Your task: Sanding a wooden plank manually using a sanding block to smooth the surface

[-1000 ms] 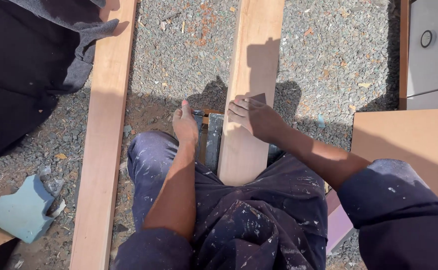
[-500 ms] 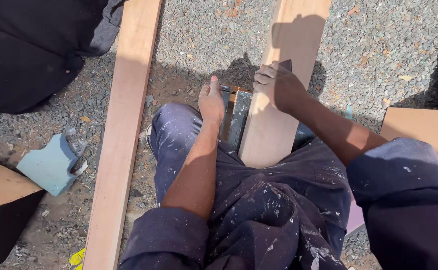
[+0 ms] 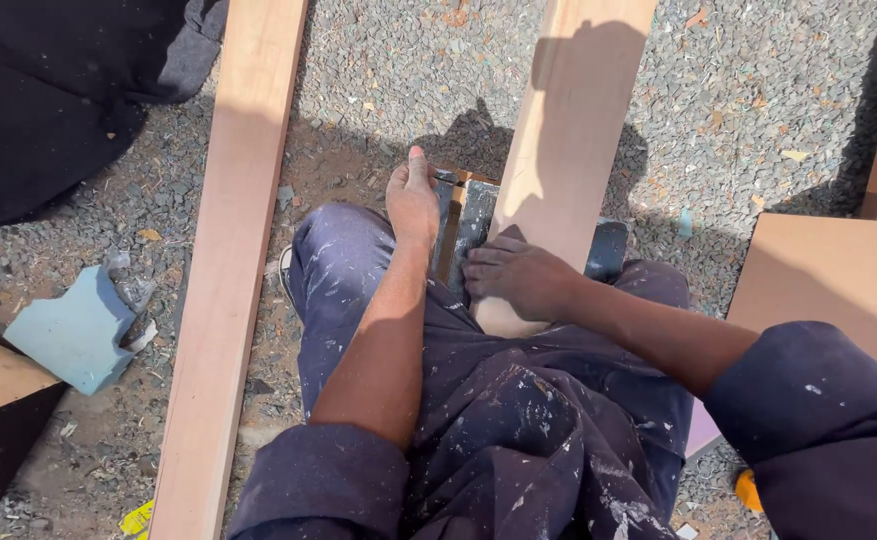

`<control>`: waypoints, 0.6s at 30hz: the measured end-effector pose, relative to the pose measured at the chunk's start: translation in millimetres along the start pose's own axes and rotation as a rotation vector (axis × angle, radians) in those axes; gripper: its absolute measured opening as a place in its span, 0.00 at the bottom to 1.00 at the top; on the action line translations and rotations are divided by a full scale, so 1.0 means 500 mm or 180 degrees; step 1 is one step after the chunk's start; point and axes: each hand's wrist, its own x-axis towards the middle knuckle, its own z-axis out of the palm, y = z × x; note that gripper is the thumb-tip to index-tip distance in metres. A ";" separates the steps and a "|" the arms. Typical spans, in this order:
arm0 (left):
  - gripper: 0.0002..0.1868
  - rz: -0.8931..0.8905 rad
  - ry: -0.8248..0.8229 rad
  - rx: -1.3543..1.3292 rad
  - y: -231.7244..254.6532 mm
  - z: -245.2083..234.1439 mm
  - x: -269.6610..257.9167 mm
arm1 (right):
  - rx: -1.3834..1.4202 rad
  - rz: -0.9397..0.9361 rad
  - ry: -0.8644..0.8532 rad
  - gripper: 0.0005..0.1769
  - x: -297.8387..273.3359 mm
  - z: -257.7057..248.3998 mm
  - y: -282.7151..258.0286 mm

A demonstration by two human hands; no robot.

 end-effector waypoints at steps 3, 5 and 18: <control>0.27 0.0002 -0.0163 0.0079 -0.006 0.020 -0.001 | 0.0327 -0.0466 0.0202 0.28 -0.027 0.021 0.002; 0.27 0.0045 -0.0347 0.0087 -0.001 0.020 -0.023 | 0.0209 -0.0008 0.0913 0.28 -0.019 0.042 0.108; 0.26 0.0357 -0.0528 0.0638 -0.021 0.032 -0.041 | 0.1075 0.1523 0.1508 0.46 -0.001 0.110 0.176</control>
